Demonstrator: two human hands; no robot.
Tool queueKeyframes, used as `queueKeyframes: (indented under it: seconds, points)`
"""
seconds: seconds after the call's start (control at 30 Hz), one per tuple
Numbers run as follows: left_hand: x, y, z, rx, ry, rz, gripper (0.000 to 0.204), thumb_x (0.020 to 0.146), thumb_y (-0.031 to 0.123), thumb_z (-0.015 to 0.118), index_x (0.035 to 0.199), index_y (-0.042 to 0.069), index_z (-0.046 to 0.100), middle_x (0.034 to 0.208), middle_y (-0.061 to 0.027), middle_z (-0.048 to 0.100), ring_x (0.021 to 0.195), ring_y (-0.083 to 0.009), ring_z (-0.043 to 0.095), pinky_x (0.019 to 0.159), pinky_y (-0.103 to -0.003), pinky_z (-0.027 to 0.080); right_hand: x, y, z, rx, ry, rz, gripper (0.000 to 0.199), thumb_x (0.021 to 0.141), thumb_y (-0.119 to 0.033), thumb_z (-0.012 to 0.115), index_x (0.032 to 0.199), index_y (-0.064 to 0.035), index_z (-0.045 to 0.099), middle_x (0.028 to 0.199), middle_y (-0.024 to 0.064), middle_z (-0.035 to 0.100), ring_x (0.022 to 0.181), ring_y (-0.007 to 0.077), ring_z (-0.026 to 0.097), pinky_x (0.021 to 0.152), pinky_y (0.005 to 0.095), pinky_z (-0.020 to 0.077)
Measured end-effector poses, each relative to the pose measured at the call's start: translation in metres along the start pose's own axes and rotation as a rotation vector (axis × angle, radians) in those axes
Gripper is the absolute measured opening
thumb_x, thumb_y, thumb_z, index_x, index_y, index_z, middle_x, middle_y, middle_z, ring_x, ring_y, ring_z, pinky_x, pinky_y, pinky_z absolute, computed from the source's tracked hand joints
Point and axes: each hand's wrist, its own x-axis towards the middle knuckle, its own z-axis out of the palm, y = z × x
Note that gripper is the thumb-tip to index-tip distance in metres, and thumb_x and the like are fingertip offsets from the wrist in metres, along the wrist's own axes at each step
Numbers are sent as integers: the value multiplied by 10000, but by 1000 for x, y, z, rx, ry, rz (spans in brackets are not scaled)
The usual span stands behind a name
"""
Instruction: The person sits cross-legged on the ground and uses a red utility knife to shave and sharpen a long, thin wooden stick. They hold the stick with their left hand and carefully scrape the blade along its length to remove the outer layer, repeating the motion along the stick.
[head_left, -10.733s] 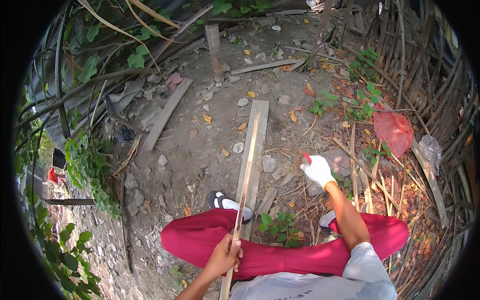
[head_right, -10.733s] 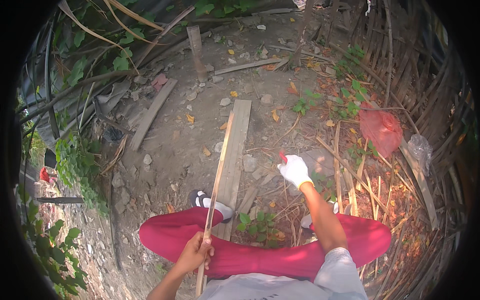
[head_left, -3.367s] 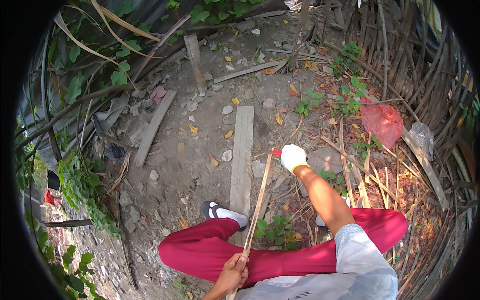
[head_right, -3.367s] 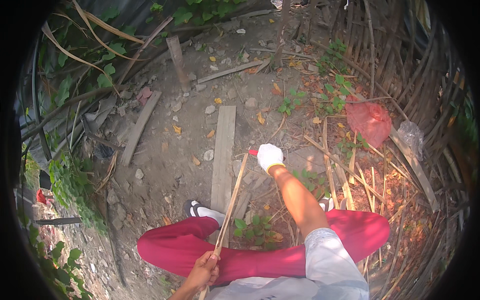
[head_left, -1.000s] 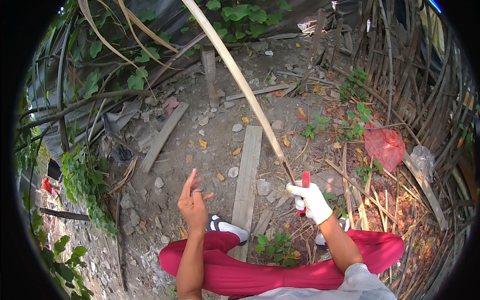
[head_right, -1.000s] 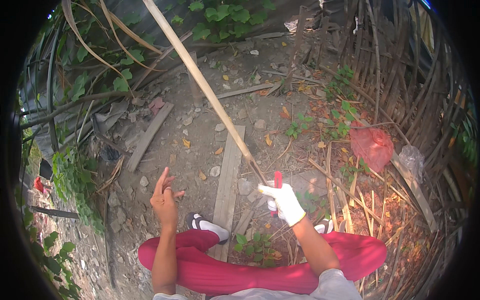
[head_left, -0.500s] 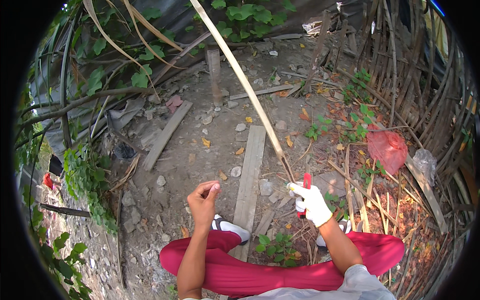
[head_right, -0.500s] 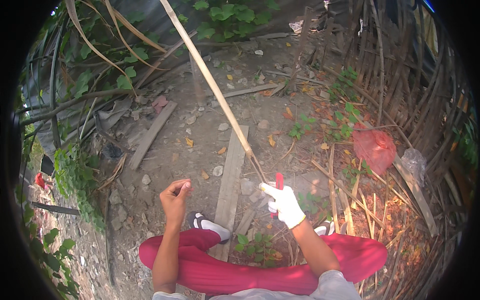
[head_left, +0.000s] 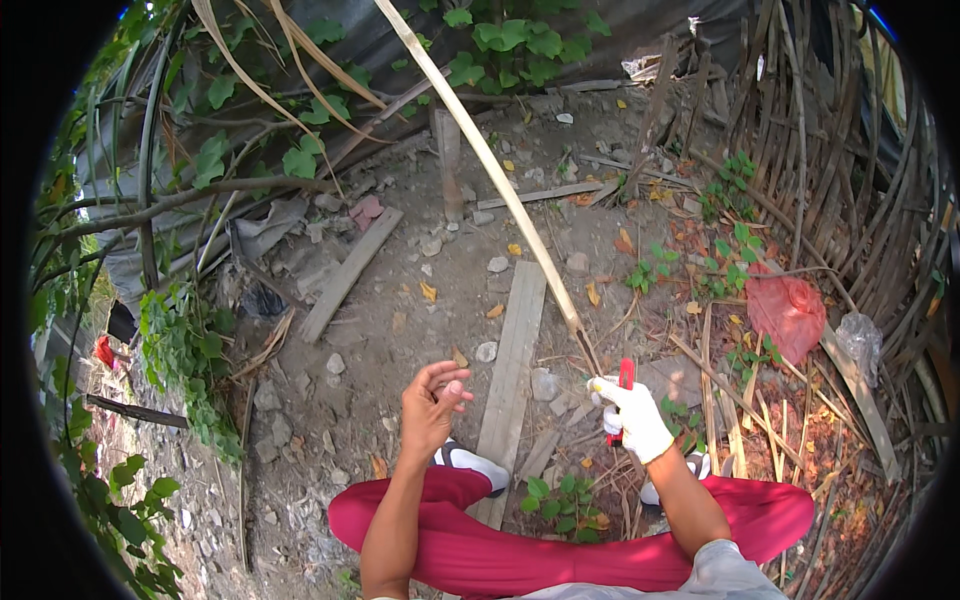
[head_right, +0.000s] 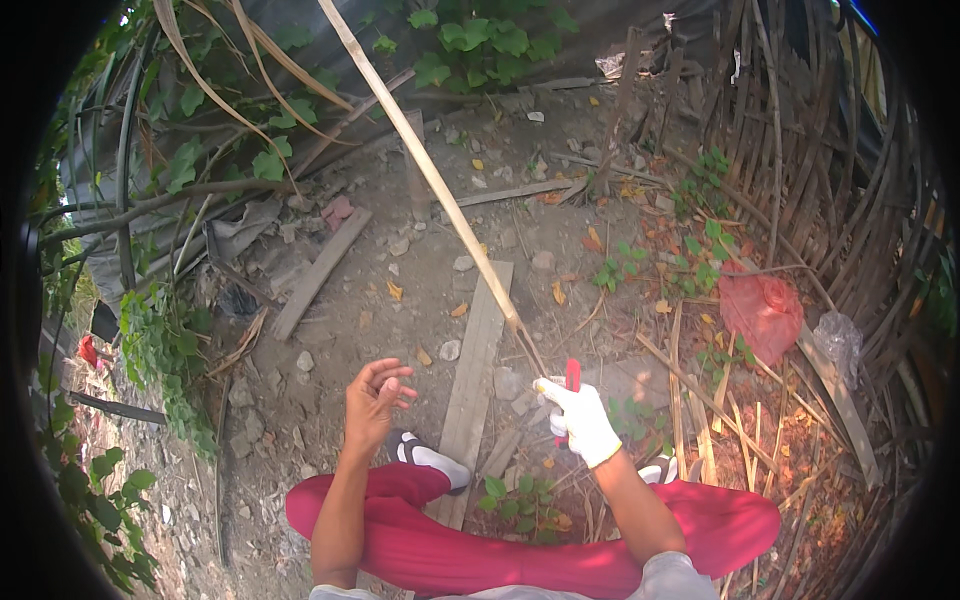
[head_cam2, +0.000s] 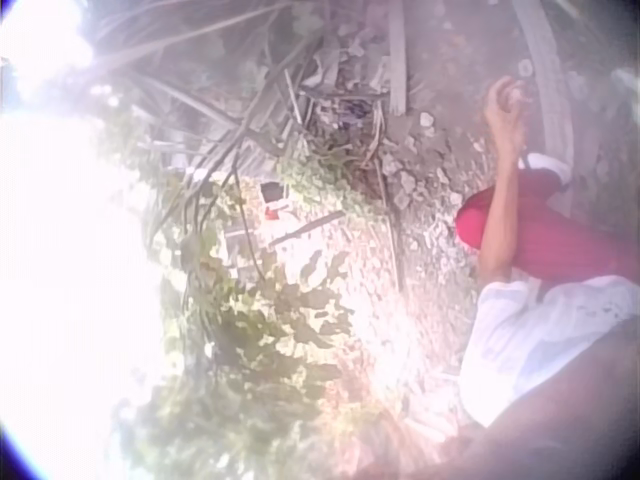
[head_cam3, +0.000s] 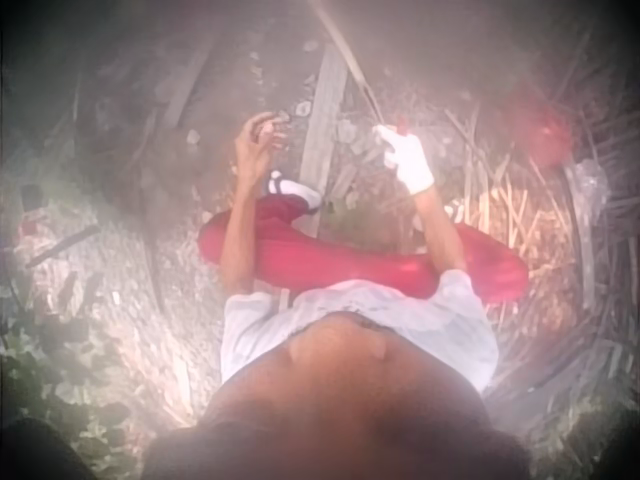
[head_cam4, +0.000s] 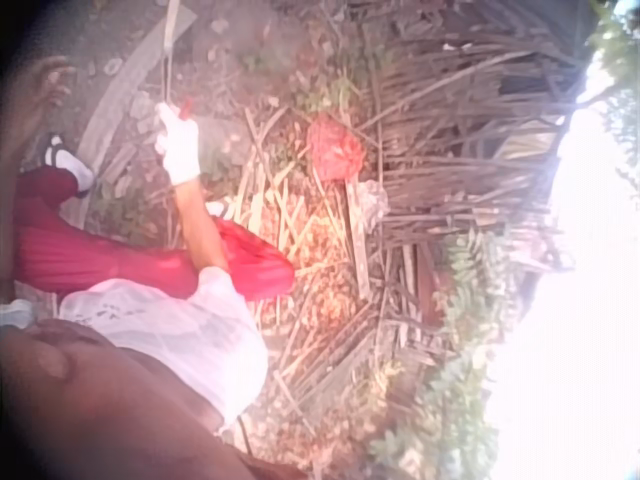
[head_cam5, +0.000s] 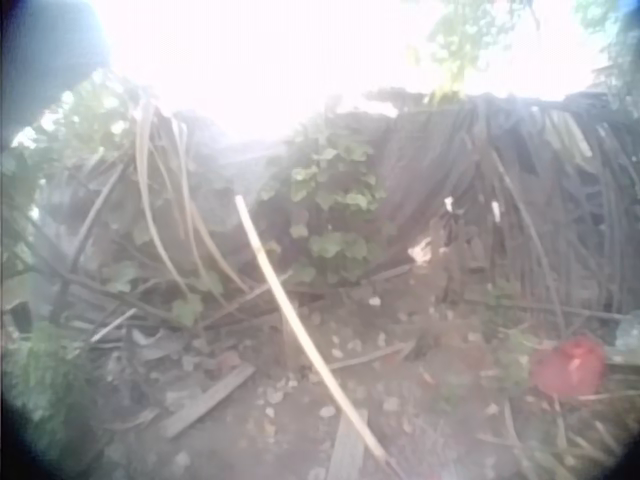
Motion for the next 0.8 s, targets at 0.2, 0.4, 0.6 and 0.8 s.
queueKeyframes:
  seconds: [0.2,0.4,0.6,0.8]
  points:
    - [-1,7,3,-159,36,-7,231,1085,182,413,1228,13,481,1196,-179,696,869,-214,725,717,-310,571,-8,-3,8,-37,13,0,172,943,-184,726,1040,-50,681,795,17,635,421,62,385,411,254,267]
    - [1,-3,3,-31,11,-72,193,1030,84,430,1195,30,514,1151,-176,706,846,-212,721,697,-316,563,-9,-1,16,5,18,-8,151,939,-169,744,957,-29,690,693,-17,583,407,52,349,409,268,222]
    - [0,-2,7,-10,16,-72,151,1041,75,495,1174,22,543,1104,-141,723,822,-173,712,688,-292,551,-5,5,8,-31,-33,16,173,946,-182,725,1039,-41,685,784,19,650,431,66,417,406,243,289]
    - [-2,-6,12,86,-15,-79,145,1038,122,542,1135,20,579,1082,-145,730,839,-189,720,702,-306,557,-6,10,16,5,-19,28,198,948,-192,726,1066,-36,691,777,23,644,429,68,415,405,247,290]
